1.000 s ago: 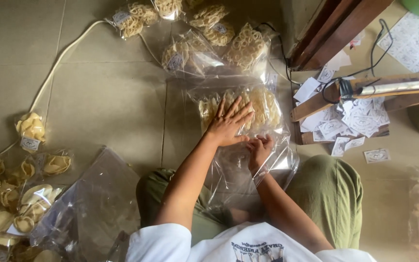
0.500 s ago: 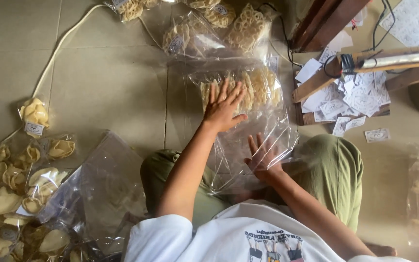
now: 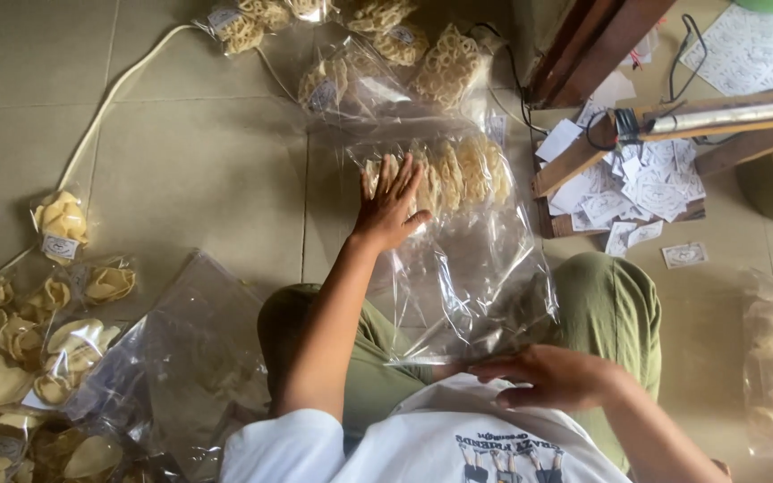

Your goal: Packing small individual snack bags into a larger plastic bag for bulk distribution.

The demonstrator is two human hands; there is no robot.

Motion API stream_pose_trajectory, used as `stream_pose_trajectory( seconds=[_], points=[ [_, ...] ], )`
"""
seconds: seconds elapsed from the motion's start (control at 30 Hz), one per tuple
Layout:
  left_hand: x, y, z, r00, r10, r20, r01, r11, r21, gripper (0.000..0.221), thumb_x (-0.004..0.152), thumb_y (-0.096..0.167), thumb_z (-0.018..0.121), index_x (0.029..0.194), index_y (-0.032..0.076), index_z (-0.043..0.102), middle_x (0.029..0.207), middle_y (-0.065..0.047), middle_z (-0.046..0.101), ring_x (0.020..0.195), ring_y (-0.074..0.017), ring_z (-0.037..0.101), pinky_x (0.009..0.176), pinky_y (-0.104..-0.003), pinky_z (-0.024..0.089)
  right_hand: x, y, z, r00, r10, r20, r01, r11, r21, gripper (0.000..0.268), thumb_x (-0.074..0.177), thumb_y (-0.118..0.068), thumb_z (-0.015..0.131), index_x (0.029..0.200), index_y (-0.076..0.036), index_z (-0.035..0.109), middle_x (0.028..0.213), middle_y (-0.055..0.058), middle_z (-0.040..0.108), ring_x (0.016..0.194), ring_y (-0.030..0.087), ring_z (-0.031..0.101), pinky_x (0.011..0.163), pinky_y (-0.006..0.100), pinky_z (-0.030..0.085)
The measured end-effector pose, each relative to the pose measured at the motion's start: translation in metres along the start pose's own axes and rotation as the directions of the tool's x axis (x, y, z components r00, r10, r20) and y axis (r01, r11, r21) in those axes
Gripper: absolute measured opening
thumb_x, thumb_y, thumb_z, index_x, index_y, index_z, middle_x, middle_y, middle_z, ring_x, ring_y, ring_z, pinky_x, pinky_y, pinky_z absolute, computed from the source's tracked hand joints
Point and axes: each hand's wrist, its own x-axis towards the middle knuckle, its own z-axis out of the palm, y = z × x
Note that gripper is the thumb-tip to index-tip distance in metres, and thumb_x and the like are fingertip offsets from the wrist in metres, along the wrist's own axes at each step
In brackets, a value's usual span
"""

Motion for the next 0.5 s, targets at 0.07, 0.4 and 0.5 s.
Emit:
stream_pose_trajectory(
  seconds=[0.07,0.4,0.5],
  points=[
    [-0.013,-0.005,-0.012,0.992,-0.1,-0.078,0.082,0.975,-0.207,0.084,0.103,0.06,0.04,0.167,0.02,0.005,0.174,-0.006,-0.005,0.157,-0.041,-0.009,0.118,-0.075,-0.001,0.006,0.016,-0.027,0.967,-0.181,-0.181,0.224,0.942,0.251,0.052,0.097,-0.04,0.061,0.146,-0.024,0.052,0.135,0.005,0.071,0.117,0.024,0.07,0.102,0.045,0.055],
    [-0.047,-0.043,0.056,0.77,-0.635,-0.063,0.377,0.532,-0.758,0.075,0.108,0.05,0.03,0.167,0.011,0.005,0.17,-0.026,0.006,0.156,-0.0467,0.003,0.121,-0.068,0.002,0.26,0.178,-0.265,0.237,0.563,-0.792,0.738,0.425,0.524,0.034,0.098,-0.021,0.071,0.131,-0.015,0.064,0.104,0.007,0.072,0.085,0.017,0.074,0.07,0.032,0.067],
    [-0.044,-0.03,0.021,0.801,-0.587,-0.118,0.325,0.592,-0.737,0.074,0.107,0.049,0.031,0.166,0.01,0.009,0.17,-0.023,0.01,0.156,-0.0453,0.006,0.122,-0.065,0.003,0.286,0.247,-0.346,0.04,0.496,-0.867,-0.012,0.868,0.496,0.032,0.099,-0.041,0.07,0.13,-0.046,0.066,0.128,0.0,0.067,0.12,0.028,0.063,0.094,0.045,0.054]
  ],
)
